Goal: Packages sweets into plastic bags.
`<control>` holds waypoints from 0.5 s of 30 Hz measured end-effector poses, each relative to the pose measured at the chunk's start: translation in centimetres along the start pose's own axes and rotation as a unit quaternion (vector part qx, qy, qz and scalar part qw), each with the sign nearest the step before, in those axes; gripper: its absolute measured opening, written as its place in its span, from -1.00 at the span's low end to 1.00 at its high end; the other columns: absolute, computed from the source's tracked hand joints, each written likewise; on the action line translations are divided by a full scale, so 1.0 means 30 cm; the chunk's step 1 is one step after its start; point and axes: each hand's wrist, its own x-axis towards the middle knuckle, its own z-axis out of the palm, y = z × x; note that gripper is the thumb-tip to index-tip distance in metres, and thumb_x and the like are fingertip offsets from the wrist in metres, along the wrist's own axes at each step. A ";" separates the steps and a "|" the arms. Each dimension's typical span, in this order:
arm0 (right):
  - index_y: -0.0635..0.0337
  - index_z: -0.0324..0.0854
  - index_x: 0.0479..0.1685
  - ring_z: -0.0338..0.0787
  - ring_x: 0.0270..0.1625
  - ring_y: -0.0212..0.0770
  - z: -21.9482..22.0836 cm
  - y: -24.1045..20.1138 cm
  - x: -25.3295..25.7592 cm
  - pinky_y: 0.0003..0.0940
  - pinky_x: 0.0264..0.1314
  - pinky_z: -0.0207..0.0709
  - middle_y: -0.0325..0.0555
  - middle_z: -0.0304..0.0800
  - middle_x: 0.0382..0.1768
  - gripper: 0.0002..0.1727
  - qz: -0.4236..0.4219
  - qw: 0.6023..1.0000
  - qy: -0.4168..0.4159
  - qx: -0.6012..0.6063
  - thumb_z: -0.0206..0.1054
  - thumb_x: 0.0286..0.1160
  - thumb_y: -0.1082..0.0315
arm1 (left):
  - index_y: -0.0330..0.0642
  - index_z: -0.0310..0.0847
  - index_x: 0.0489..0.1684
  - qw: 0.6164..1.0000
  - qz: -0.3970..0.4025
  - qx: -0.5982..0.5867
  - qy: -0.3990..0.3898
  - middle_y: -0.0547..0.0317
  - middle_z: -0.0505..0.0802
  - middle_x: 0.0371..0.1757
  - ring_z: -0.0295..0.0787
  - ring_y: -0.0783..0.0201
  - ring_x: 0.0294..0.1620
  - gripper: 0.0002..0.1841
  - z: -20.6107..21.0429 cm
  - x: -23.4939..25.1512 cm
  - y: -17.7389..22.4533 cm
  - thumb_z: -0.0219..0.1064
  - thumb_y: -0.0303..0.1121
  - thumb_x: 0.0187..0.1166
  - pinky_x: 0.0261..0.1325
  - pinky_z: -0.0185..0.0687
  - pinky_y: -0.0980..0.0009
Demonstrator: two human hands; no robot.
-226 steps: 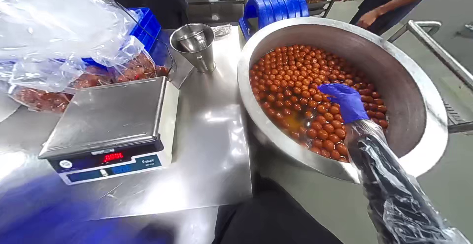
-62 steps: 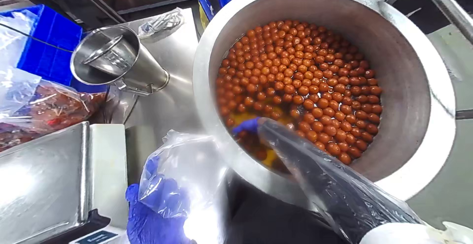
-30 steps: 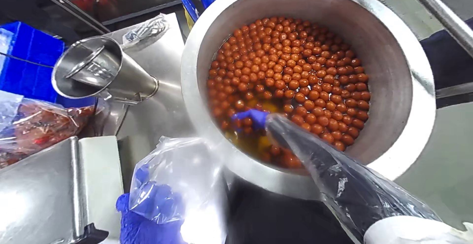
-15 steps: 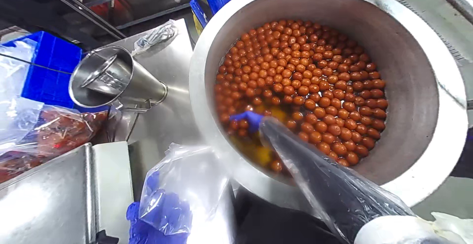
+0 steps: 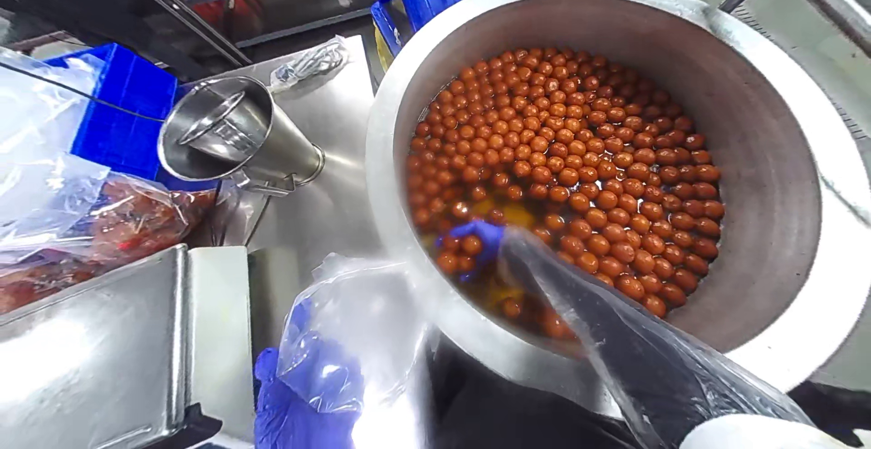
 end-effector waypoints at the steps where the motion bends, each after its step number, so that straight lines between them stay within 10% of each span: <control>1: 0.05 0.66 0.16 0.87 -0.09 0.04 -0.054 0.030 0.022 0.03 -0.26 0.78 0.02 0.83 -0.03 -0.58 -0.013 0.999 -0.042 0.022 -0.03 0.78 0.04 | -0.14 0.72 0.25 1.000 -0.004 -0.008 -0.013 0.22 0.86 -0.39 0.80 0.38 -0.52 -0.58 -0.006 0.000 0.003 0.06 -0.08 0.78 -0.48 0.76 0.46; 10: 0.07 0.71 0.16 0.89 -0.12 -0.04 -0.161 -0.038 -0.058 -0.10 -0.21 0.81 -0.02 0.87 -0.08 -0.58 -0.062 0.996 -0.022 -0.055 -0.03 0.82 0.08 | -0.14 0.73 0.21 1.000 0.018 0.010 -0.015 0.24 0.86 -0.36 0.79 0.41 -0.51 -0.60 0.000 -0.002 0.011 0.07 -0.10 0.79 -0.47 0.76 0.48; 15: 0.07 0.75 0.04 0.83 -0.07 -0.21 -0.228 -0.117 -0.069 -0.24 -0.10 0.73 -0.14 0.85 -0.10 -0.71 0.036 0.965 0.057 -0.252 0.31 0.58 0.11 | -0.16 0.72 0.21 1.000 0.017 -0.025 0.004 0.21 0.87 -0.32 0.79 0.40 -0.52 -0.60 0.013 -0.004 0.007 0.10 -0.09 0.75 -0.51 0.77 0.46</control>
